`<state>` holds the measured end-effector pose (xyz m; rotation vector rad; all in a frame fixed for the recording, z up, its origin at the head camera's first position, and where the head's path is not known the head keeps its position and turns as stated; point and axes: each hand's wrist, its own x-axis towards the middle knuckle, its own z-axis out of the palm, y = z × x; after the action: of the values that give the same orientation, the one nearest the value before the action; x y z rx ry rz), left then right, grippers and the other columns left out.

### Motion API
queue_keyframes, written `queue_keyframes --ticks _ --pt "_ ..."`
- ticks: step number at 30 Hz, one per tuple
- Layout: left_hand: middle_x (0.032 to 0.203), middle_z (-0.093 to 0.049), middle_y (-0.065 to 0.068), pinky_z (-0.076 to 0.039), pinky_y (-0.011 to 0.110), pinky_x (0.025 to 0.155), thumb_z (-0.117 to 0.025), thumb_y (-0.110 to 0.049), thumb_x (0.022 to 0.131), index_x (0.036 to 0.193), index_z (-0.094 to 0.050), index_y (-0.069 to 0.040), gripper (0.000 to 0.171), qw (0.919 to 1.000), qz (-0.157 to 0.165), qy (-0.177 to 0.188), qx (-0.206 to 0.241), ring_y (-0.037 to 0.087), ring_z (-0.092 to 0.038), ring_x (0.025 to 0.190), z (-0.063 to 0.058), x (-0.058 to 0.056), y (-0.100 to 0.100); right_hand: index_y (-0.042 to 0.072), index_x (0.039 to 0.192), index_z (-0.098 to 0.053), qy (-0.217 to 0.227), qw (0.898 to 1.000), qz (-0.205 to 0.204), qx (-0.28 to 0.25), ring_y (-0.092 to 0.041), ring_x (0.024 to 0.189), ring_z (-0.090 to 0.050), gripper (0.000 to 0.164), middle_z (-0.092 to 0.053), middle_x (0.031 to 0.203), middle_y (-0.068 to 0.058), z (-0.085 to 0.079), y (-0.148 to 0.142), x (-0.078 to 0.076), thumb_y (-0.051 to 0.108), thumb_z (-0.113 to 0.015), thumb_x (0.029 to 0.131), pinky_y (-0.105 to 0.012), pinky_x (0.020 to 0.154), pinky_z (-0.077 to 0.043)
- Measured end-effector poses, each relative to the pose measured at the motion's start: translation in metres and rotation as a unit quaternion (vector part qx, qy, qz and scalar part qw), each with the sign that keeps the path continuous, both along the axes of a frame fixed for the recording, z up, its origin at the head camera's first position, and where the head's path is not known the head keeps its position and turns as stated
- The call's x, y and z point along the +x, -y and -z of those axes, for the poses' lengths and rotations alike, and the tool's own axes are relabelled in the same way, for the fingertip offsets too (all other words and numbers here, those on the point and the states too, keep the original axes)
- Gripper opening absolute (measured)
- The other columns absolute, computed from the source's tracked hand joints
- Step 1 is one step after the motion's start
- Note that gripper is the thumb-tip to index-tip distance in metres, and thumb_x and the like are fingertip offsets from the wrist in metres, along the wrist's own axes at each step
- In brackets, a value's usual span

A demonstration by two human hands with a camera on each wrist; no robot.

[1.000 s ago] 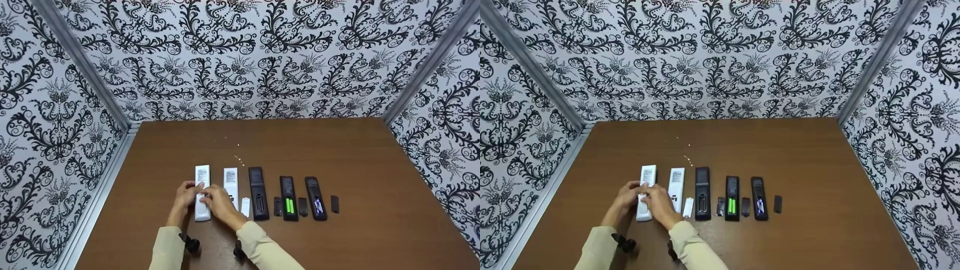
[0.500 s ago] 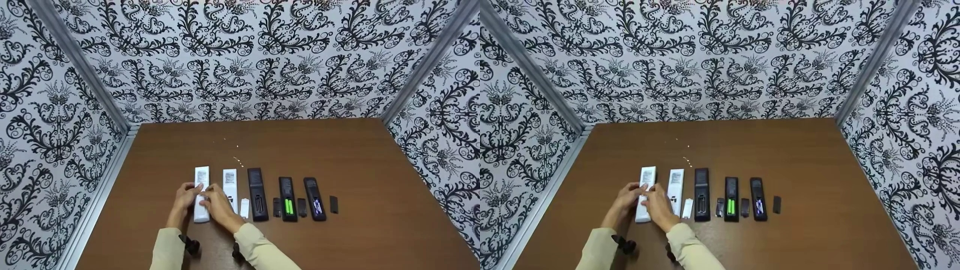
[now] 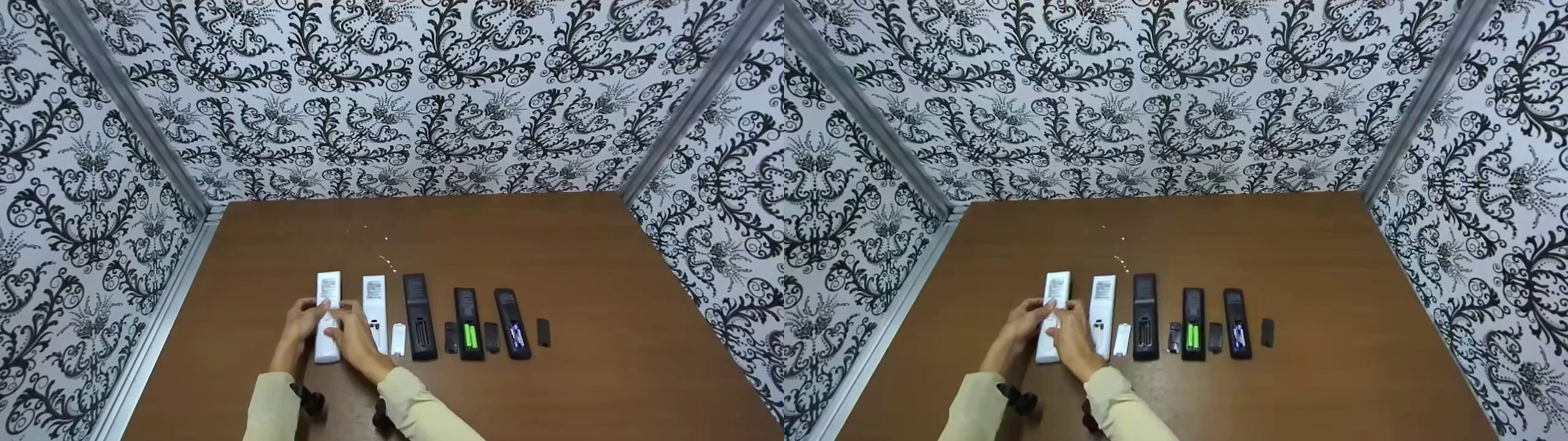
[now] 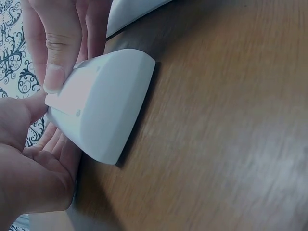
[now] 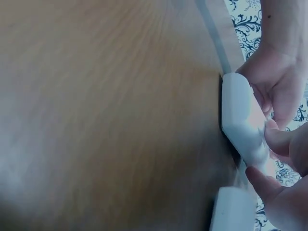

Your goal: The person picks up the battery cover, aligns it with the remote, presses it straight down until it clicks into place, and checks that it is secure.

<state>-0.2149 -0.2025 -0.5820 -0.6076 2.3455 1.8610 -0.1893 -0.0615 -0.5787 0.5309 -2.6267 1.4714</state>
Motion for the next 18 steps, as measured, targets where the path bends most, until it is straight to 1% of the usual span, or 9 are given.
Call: queue_keyframes --ticks 2,4,6,8,12,18 --pt "0.122 -0.06 0.024 -0.045 0.03 0.084 -0.068 -0.03 0.095 0.128 -0.054 0.004 0.05 1.0 -0.001 0.002 0.003 0.029 -0.059 0.106 0.0002 0.0 0.0004 -0.007 0.132 -0.059 0.037 0.998 0.011 -0.04 -0.036 0.116 -0.062 0.053 -0.056 0.127 -0.025 0.0 0.0022 -0.0005 0.003 -0.077 0.083 -0.041 0.1 -0.053" --pt "0.116 -0.062 0.021 -0.045 0.027 0.08 -0.068 -0.03 0.095 0.128 -0.054 0.004 0.049 0.9999 0.001 0.006 0.012 0.026 -0.059 0.1 0.0001 -0.0001 0.0009 -0.012 0.138 -0.049 0.079 0.993 0.022 -0.082 -0.038 0.115 -0.063 0.063 -0.055 0.126 -0.027 0.0 0.0045 -0.0017 -0.001 -0.077 0.082 -0.04 0.098 -0.054" --pt "0.112 -0.062 0.017 -0.045 0.027 0.077 -0.068 -0.031 0.095 0.128 -0.054 0.002 0.049 0.9998 0.002 0.01 0.016 0.023 -0.059 0.096 0.0 -0.0004 0.0015 -0.017 0.139 -0.043 0.116 0.986 0.028 -0.117 -0.038 0.113 -0.064 0.067 -0.056 0.124 -0.029 0.0007 0.0061 -0.0031 -0.005 -0.076 0.081 -0.037 0.095 -0.056" --pt "0.11 -0.063 0.016 -0.045 0.027 0.077 -0.068 -0.032 0.095 0.128 -0.054 0.002 0.05 0.9997 0.003 0.013 0.02 0.022 -0.059 0.094 -0.0002 -0.0008 0.002 -0.018 0.138 -0.043 0.145 0.98 0.031 -0.134 -0.038 0.113 -0.065 0.066 -0.059 0.124 -0.029 0.0006 0.0069 -0.0046 -0.006 -0.076 0.082 -0.035 0.093 -0.057" --pt "0.113 -0.063 0.017 -0.044 0.028 0.079 -0.068 -0.032 0.095 0.129 -0.053 0.002 0.05 0.9997 0.008 0.013 0.019 0.023 -0.059 0.096 0.0004 -0.0019 0.0022 -0.018 0.136 -0.047 0.171 0.976 0.025 -0.135 -0.038 0.112 -0.066 0.06 -0.063 0.122 -0.03 -0.0004 0.0071 -0.0075 -0.006 -0.074 0.083 -0.035 0.094 -0.057" --pt "0.114 -0.061 0.018 -0.044 0.029 0.079 -0.067 -0.033 0.096 0.129 -0.054 0.0 0.049 0.9995 0.01 0.024 0.015 0.024 -0.058 0.097 0.001 -0.0004 0.0025 -0.017 0.135 -0.047 0.181 0.975 0.029 -0.122 -0.036 0.11 -0.067 0.059 -0.064 0.12 -0.029 -0.0015 0.0086 -0.0074 -0.005 -0.073 0.083 -0.036 0.094 -0.057"
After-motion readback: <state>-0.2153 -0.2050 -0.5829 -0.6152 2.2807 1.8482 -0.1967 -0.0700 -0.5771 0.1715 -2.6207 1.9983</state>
